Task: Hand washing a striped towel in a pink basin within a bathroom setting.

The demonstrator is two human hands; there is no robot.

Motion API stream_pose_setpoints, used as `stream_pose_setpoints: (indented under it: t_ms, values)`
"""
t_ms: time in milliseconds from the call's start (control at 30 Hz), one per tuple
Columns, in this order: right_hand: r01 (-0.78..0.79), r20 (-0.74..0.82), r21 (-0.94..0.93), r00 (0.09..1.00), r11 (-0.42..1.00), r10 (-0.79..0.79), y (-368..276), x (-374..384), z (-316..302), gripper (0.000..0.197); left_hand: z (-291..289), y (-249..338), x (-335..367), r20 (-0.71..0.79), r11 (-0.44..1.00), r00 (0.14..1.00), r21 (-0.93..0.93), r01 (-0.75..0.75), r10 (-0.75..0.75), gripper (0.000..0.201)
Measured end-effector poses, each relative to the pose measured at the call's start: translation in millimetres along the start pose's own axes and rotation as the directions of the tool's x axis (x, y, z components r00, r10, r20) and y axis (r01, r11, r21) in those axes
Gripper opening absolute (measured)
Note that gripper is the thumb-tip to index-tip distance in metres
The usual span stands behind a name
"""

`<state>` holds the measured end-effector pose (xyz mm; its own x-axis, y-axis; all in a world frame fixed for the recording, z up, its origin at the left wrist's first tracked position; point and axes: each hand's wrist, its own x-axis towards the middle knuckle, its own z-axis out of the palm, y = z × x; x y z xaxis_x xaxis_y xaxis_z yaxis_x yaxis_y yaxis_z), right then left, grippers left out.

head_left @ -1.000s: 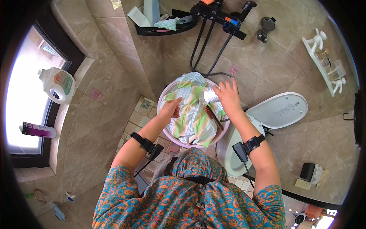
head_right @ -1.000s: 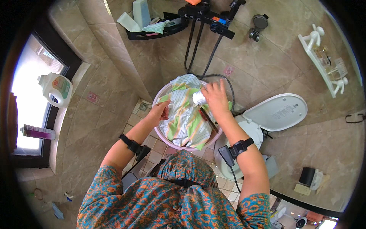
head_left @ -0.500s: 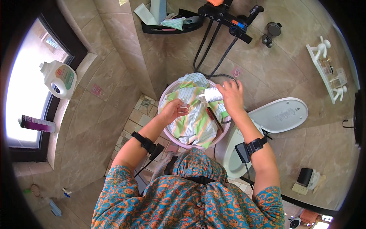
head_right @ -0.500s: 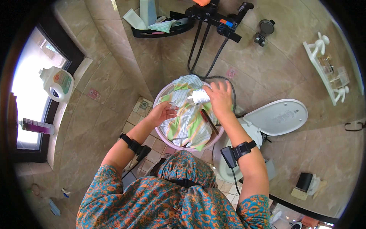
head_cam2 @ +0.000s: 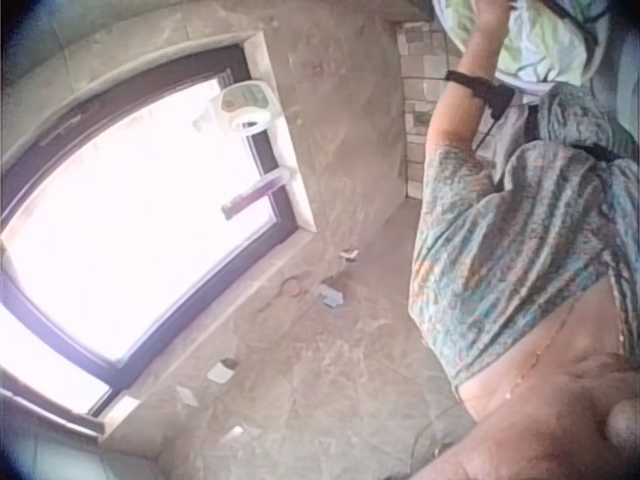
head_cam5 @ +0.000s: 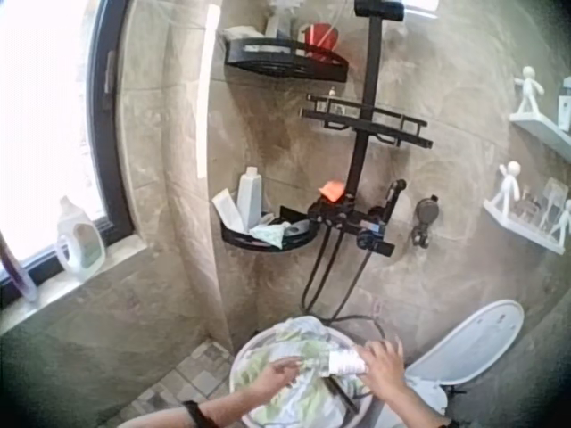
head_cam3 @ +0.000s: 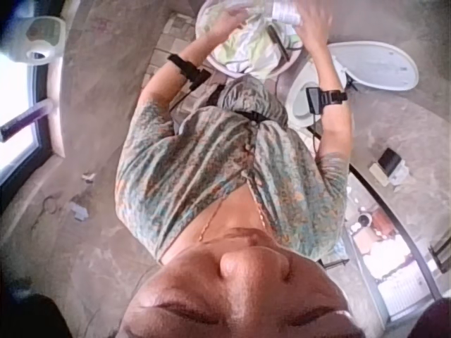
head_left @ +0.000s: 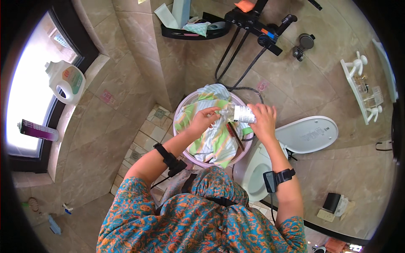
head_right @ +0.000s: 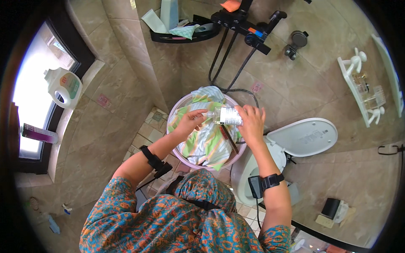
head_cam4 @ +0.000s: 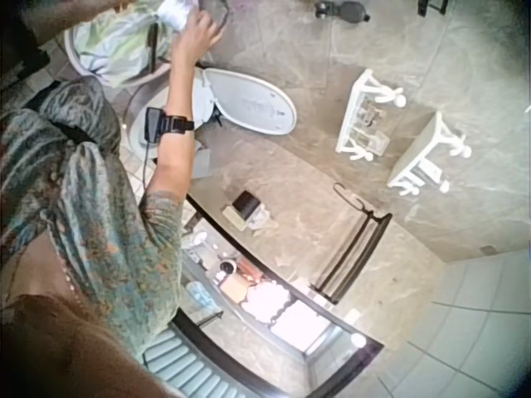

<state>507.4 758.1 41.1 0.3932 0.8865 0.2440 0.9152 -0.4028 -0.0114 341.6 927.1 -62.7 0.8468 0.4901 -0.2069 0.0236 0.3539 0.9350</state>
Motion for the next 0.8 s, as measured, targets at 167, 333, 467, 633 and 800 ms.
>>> stream_pose_setpoints:
  t_ms: [167, 333, 467, 633, 800]
  values:
    - [-0.016, 0.019, 0.030, 1.000, 0.999, 0.016, 6, -10, 5, 0.073, 10, -1, 7, -0.094, 0.989, 0.990, 0.111, -0.094, 0.105, 0.016]
    - [-0.086, 0.042, 0.213, 0.996, 0.973, 0.078, 12, -17, 9, 0.075, 12, 5, 9, -0.116, 0.979, 0.982, 0.162, -0.126, 0.146, 0.016]
    - [-0.077, 0.029, 0.239, 0.997, 0.968, 0.072, 12, -20, 10, 0.075, 13, 8, 6, -0.079, 0.965, 0.975, 0.178, -0.190, 0.207, 0.017]
    - [-0.104, 0.027, 0.259, 0.995, 0.960, 0.100, 10, -20, 6, 0.075, 10, 8, 7, -0.068, 0.881, 0.915, 0.308, -0.360, 0.398, 0.023]
    - [-0.107, 0.036, 0.108, 0.994, 0.988, 0.104, 6, -18, 0, 0.071, 2, 11, -1, 0.140, 0.515, 0.923, 0.795, -0.320, 0.358, 0.041]
